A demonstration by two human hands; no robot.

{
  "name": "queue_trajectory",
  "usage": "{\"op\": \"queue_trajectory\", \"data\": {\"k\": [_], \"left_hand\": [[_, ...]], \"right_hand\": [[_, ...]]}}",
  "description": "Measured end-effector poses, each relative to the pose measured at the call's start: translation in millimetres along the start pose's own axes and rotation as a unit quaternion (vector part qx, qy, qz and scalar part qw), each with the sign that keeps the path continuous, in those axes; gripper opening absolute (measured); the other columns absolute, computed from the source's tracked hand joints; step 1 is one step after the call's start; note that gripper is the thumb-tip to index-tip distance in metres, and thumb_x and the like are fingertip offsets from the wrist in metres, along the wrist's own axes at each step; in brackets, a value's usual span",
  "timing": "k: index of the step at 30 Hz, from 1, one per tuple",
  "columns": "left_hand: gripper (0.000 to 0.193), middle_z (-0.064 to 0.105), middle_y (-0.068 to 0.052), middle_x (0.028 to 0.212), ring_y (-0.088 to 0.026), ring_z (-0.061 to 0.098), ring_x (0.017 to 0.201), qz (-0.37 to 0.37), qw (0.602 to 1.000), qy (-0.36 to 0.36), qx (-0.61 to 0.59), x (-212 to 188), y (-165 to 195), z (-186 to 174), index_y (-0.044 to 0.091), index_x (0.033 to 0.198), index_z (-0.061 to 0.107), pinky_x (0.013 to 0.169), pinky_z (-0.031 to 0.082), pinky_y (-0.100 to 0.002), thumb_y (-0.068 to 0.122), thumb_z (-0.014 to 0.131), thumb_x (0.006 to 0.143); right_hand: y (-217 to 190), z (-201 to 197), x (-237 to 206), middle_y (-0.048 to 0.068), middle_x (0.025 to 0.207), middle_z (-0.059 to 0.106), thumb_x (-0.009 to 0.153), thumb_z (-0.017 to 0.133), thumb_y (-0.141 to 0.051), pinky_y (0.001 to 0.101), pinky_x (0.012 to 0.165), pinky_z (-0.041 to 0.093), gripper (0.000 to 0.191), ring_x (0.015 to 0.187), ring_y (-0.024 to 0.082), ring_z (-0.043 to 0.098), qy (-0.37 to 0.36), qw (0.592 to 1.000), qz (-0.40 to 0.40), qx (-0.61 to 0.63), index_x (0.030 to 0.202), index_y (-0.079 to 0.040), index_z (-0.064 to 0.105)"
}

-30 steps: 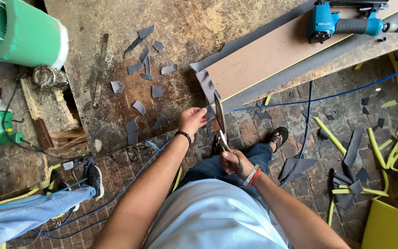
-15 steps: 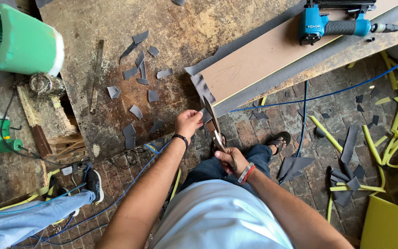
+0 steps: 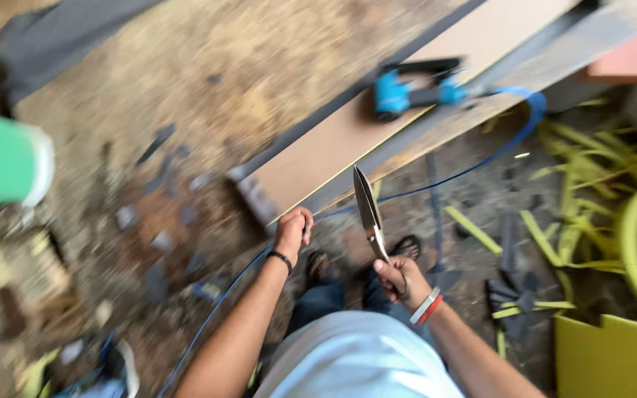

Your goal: The person stretches gray fabric over wooden boards with foam padding and staples the fabric to the back of each board using a pneumatic staple gun. They work on a square panel first, then a long narrow board, folding the fabric edges over and trimming excess fabric with scissors.

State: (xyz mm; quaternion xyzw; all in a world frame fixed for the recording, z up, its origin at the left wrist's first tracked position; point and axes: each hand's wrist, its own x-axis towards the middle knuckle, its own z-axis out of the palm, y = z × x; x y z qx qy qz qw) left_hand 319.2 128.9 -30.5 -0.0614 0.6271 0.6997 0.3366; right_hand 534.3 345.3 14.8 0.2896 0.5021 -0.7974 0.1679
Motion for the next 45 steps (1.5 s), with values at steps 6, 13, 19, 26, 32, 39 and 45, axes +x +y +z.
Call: {"op": "queue_trajectory", "data": {"k": [6,13,19,26,32,39,45], "left_hand": [[0.022,0.043,0.006,0.058,-0.006,0.037,0.044,-0.078,0.983,-0.159,0.056,55,38,179,0.010,0.073,0.059,0.040,0.030,-0.025,0.023,0.053,0.089],[0.034,0.042,0.008,0.055,-0.007,0.039,0.042,-0.090,0.954,-0.237,0.159,89,68,328,0.009,0.074,0.065,0.040,0.032,-0.026,0.035,0.060,0.095],[0.032,0.037,0.010,0.054,-0.005,0.034,0.042,-0.101,0.952,-0.223,0.185,147,79,386,0.011,0.074,0.065,0.039,0.027,-0.025,0.033,0.062,0.096],[0.030,0.041,0.009,0.055,-0.005,0.034,0.043,-0.061,0.966,-0.182,0.172,270,77,491,0.009,0.085,0.075,0.039,0.025,-0.025,0.033,0.063,0.096],[0.024,0.077,0.000,0.098,-0.007,0.072,0.087,0.130,0.863,-0.292,0.391,356,64,574,0.009,0.110,0.076,0.075,0.055,-0.024,0.023,0.072,0.091],[0.030,0.073,-0.001,0.088,-0.015,0.072,0.081,-0.146,0.978,-0.129,0.079,408,72,646,0.009,0.105,0.071,0.069,0.061,-0.031,0.036,0.070,0.093],[0.025,0.072,-0.002,0.086,-0.015,0.071,0.077,-0.102,0.992,0.021,0.075,428,72,690,0.005,0.095,0.070,0.065,0.058,-0.030,0.029,0.076,0.094]], "right_hand": [[-55,-121,-42,-0.002,0.056,0.049,0.090,0.075,-0.042,0.0260,0.039,0.034,0.044,0.043,0.009,0.046,0.108,0.990,-0.070,0.054,0.067,-0.012,0.052],[-103,-222,-73,-0.003,0.055,0.046,0.088,0.072,-0.043,0.0270,0.037,0.031,0.041,0.041,0.010,0.044,0.198,0.971,-0.104,0.087,0.068,-0.014,0.052],[-137,-284,-55,-0.003,0.056,0.047,0.090,0.067,-0.051,0.0274,0.040,0.032,0.048,0.044,0.013,0.048,0.198,0.963,-0.116,0.140,0.066,-0.013,0.052],[-208,-369,-2,-0.002,0.054,0.046,0.089,0.067,-0.055,0.0288,0.042,0.037,0.052,0.045,0.014,0.049,0.206,0.973,-0.074,0.073,0.064,-0.013,0.050],[-260,-440,22,0.000,0.056,0.051,0.089,0.067,-0.057,0.0282,0.045,0.042,0.053,0.048,0.014,0.054,0.177,0.982,-0.055,0.031,0.066,-0.012,0.050],[-295,-530,62,0.001,0.060,0.054,0.085,0.069,-0.058,0.0306,0.046,0.048,0.053,0.049,0.015,0.059,0.125,0.990,0.050,-0.036,0.069,-0.010,0.053],[-320,-602,99,0.002,0.061,0.056,0.087,0.069,-0.056,0.0311,0.047,0.050,0.052,0.050,0.017,0.061,0.056,0.990,0.093,-0.086,0.070,-0.010,0.053]]}}
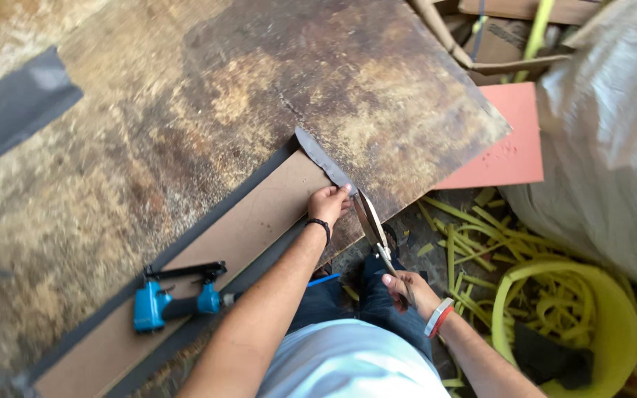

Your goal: The person stretches gray fabric over wooden boards with foam padding and staples the fabric to the back of each board using a pneumatic staple gun. They work on a square panel first, then a long narrow board, folding the fabric edges over and trimming excess fabric with scissors.

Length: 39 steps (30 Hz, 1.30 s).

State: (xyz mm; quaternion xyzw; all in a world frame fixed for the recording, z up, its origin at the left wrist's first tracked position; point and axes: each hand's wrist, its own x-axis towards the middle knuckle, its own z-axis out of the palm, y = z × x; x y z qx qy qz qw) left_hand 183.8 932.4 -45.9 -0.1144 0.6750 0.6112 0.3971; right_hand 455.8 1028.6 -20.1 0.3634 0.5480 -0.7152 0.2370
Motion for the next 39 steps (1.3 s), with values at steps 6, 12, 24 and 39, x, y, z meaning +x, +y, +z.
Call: {"op": "queue_trajectory", "data": {"k": [6,12,24,39], "left_hand": [[0.016,0.074,-0.006,0.092,-0.020,0.072,0.081,0.004,0.995,0.044,-0.092,0,-7,10,0.002,0.098,0.071,0.072,0.062,-0.033,0.018,0.073,0.095],[0.022,0.076,-0.010,0.101,-0.023,0.076,0.090,-0.008,0.994,0.067,-0.088,-10,-7,15,-0.001,0.107,0.072,0.080,0.064,-0.037,0.018,0.069,0.096],[0.022,0.075,-0.012,0.096,-0.024,0.076,0.087,-0.009,0.988,0.128,-0.081,-9,-15,25,-0.003,0.105,0.071,0.076,0.066,-0.037,0.017,0.071,0.096],[0.021,0.077,-0.010,0.093,-0.017,0.076,0.080,-0.006,0.992,0.127,0.004,-21,-4,24,-0.001,0.104,0.072,0.069,0.063,-0.030,0.019,0.069,0.098]], "right_hand": [[-13,-45,39,0.001,0.063,0.057,0.088,0.070,-0.051,0.0301,0.049,0.050,0.044,0.053,0.015,0.061,-0.078,0.996,0.000,-0.045,0.076,-0.012,0.055],[-20,-60,60,0.000,0.060,0.055,0.088,0.076,-0.044,0.0293,0.046,0.049,0.041,0.051,0.013,0.058,-0.138,0.990,-0.021,-0.023,0.078,-0.010,0.056],[-54,-69,46,0.001,0.048,0.052,0.089,0.076,-0.047,0.0268,0.036,0.039,0.048,0.036,0.012,0.050,-0.131,0.990,0.022,-0.038,0.068,-0.011,0.053],[-80,-99,45,0.002,0.048,0.051,0.087,0.077,-0.047,0.0279,0.038,0.040,0.050,0.039,0.012,0.050,-0.123,0.970,0.025,-0.207,0.064,-0.009,0.054]]}}
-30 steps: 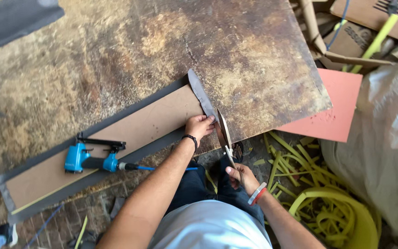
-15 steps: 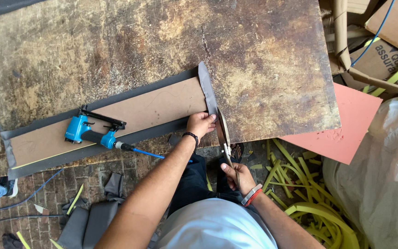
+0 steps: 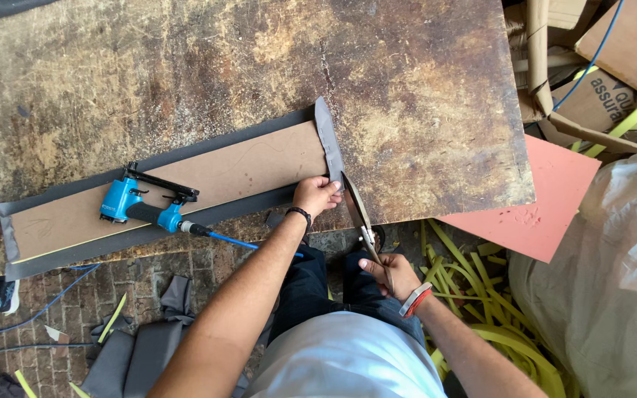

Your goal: The person stretches gray fabric over wooden boards with foam padding and staples the fabric to the back of each board using a pneumatic staple gun. They work on a square panel first, then a long narrow board, folding the fabric edges over and trimming excess fabric with scissors.

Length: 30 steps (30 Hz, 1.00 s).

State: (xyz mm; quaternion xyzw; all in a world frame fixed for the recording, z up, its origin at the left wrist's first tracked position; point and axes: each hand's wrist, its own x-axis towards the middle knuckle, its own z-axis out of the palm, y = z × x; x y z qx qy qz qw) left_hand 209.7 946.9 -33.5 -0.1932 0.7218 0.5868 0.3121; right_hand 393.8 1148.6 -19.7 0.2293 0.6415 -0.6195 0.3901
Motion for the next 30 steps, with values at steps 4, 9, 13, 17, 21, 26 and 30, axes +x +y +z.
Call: {"op": "queue_trajectory", "data": {"k": [4,9,13,17,21,26,30], "left_hand": [[0.021,0.076,-0.009,0.092,-0.016,0.076,0.078,-0.006,1.000,-0.015,-0.002,4,-3,-2,0.000,0.103,0.072,0.068,0.064,-0.030,0.020,0.068,0.098],[0.021,0.075,-0.008,0.089,-0.016,0.075,0.075,-0.009,1.000,-0.019,-0.005,5,-6,-5,0.001,0.102,0.072,0.065,0.063,-0.029,0.021,0.069,0.098],[0.018,0.072,-0.005,0.081,-0.013,0.070,0.066,-0.024,0.999,-0.014,-0.045,2,1,-9,0.004,0.099,0.070,0.056,0.058,-0.028,0.022,0.067,0.097],[0.018,0.066,0.000,0.071,-0.009,0.060,0.055,-0.033,0.993,-0.010,-0.112,2,17,-14,0.007,0.090,0.069,0.046,0.048,-0.025,0.024,0.068,0.097],[0.021,0.061,0.002,0.067,-0.008,0.054,0.050,-0.032,0.993,0.002,-0.113,3,28,-11,0.007,0.085,0.065,0.041,0.041,-0.025,0.024,0.071,0.096],[0.020,0.064,0.000,0.068,-0.006,0.054,0.051,-0.025,0.998,0.021,-0.047,1,30,-7,0.002,0.088,0.069,0.040,0.040,-0.024,0.021,0.072,0.095],[0.016,0.066,-0.002,0.067,-0.008,0.056,0.049,-0.014,0.999,0.016,-0.045,-3,24,-6,0.002,0.092,0.071,0.039,0.040,-0.024,0.018,0.071,0.094]], "right_hand": [[-3,-7,-1,0.002,0.049,0.051,0.088,0.075,-0.049,0.0284,0.039,0.042,0.053,0.039,0.012,0.052,0.001,1.000,0.014,0.015,0.063,-0.009,0.051],[-19,-2,-9,0.003,0.048,0.051,0.087,0.076,-0.050,0.0295,0.038,0.040,0.054,0.039,0.013,0.051,-0.001,0.999,-0.005,-0.032,0.063,-0.008,0.052],[-39,-15,-38,0.003,0.059,0.059,0.088,0.073,-0.057,0.0288,0.045,0.046,0.051,0.049,0.015,0.056,0.067,0.978,0.033,-0.196,0.072,-0.008,0.067],[-67,-60,-52,0.005,0.088,0.070,0.095,0.052,-0.066,0.0326,0.057,0.057,0.056,0.066,0.016,0.069,0.167,0.823,0.028,-0.541,0.117,-0.017,0.067],[-102,-93,-24,0.010,0.124,0.065,0.093,0.053,-0.056,0.0284,0.060,0.059,0.054,0.096,0.023,0.068,0.228,0.720,-0.111,-0.646,0.131,-0.019,0.061],[-134,-80,9,0.008,0.132,0.060,0.099,0.043,-0.065,0.0275,0.064,0.062,0.065,0.101,0.017,0.070,0.144,0.722,-0.036,-0.676,0.142,-0.016,0.051],[-152,-61,23,0.011,0.131,0.060,0.101,0.040,-0.067,0.0314,0.066,0.063,0.068,0.101,0.020,0.069,0.140,0.706,-0.052,-0.692,0.141,-0.013,0.051]]}}
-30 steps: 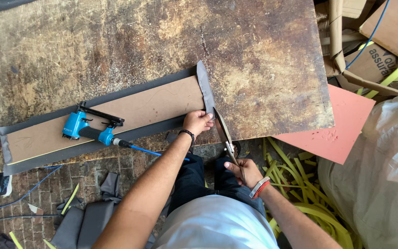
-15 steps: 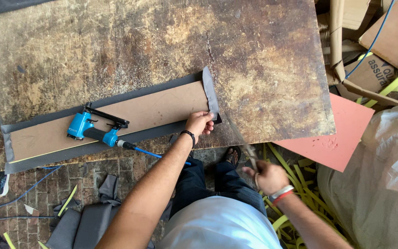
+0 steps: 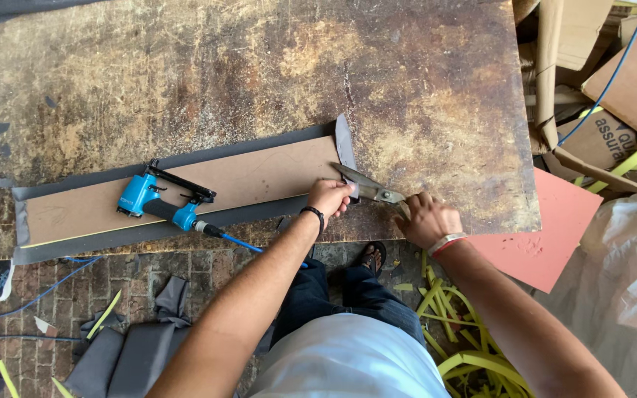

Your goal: The person stretches gray fabric over wooden boards with foam padding and staples the fabric to the back of each board using a pneumatic staple gun. They work on a square panel first, then a long narrow board, folding the fabric edges over and trimming excess fabric with scissors.

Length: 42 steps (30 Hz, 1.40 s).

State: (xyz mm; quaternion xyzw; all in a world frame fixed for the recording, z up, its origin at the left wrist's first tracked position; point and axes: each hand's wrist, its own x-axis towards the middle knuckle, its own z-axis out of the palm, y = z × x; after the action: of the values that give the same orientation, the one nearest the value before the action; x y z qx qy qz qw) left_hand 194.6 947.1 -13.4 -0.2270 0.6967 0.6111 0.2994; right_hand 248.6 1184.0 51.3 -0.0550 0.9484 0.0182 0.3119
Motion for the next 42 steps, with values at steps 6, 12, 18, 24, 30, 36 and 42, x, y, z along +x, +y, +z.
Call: {"op": "queue_trajectory", "data": {"k": [6,12,18,24,30,36,42], "left_hand": [[0.013,0.068,-0.003,0.067,-0.008,0.060,0.050,-0.008,0.999,-0.023,0.040,-5,-9,-3,0.003,0.095,0.072,0.040,0.043,-0.023,0.015,0.070,0.093],[0.014,0.071,-0.004,0.072,-0.010,0.063,0.054,0.083,0.946,-0.206,0.238,-39,18,-9,0.006,0.097,0.073,0.048,0.051,-0.028,0.019,0.069,0.092],[0.017,0.073,-0.005,0.075,-0.013,0.068,0.060,0.102,0.754,-0.417,0.498,-46,42,-32,0.011,0.100,0.074,0.058,0.055,-0.033,0.025,0.074,0.091],[0.023,0.071,-0.007,0.078,-0.024,0.068,0.069,0.118,0.979,-0.075,0.147,67,81,-82,0.008,0.095,0.072,0.062,0.055,-0.040,0.031,0.072,0.096],[0.033,0.079,-0.007,0.090,-0.023,0.077,0.082,0.281,0.879,-0.059,0.380,116,115,-72,0.012,0.094,0.078,0.074,0.059,-0.035,0.044,0.078,0.087],[0.035,0.076,-0.010,0.076,-0.020,0.072,0.058,0.139,0.932,-0.068,0.328,114,126,-67,0.009,0.095,0.068,0.056,0.058,-0.039,0.036,0.084,0.081],[0.029,0.076,-0.005,0.071,-0.016,0.070,0.056,0.210,0.910,-0.106,0.342,124,117,-68,0.009,0.087,0.076,0.058,0.055,-0.034,0.038,0.079,0.085]], "right_hand": [[0,0,1,0.009,0.128,0.060,0.105,0.035,-0.057,0.0338,0.070,0.064,0.055,0.094,0.022,0.072,-0.020,0.999,0.004,0.043,0.137,-0.017,0.055],[-8,30,-31,0.004,0.077,0.069,0.099,0.047,-0.066,0.0321,0.058,0.052,0.055,0.065,0.015,0.059,-0.099,0.959,0.114,0.241,0.109,-0.020,0.075],[-72,80,-63,0.003,0.060,0.048,0.090,0.073,-0.050,0.0334,0.043,0.036,0.049,0.049,0.018,0.047,-0.017,0.589,0.100,0.802,0.077,-0.005,0.058],[-172,72,-43,0.003,0.058,0.048,0.089,0.064,-0.056,0.0324,0.043,0.038,0.051,0.047,0.019,0.049,-0.032,0.458,0.109,0.882,0.070,-0.010,0.052],[-269,39,-3,0.003,0.058,0.043,0.088,0.065,-0.060,0.0313,0.043,0.034,0.056,0.046,0.018,0.045,0.003,0.333,0.139,0.933,0.068,-0.011,0.048],[-301,22,30,0.001,0.058,0.041,0.090,0.066,-0.058,0.0311,0.043,0.032,0.056,0.045,0.016,0.041,0.085,0.276,0.133,0.948,0.067,-0.012,0.046],[-326,7,61,-0.001,0.058,0.039,0.091,0.070,-0.051,0.0296,0.042,0.030,0.050,0.044,0.014,0.040,0.128,0.219,0.152,0.955,0.068,-0.014,0.046]]}}
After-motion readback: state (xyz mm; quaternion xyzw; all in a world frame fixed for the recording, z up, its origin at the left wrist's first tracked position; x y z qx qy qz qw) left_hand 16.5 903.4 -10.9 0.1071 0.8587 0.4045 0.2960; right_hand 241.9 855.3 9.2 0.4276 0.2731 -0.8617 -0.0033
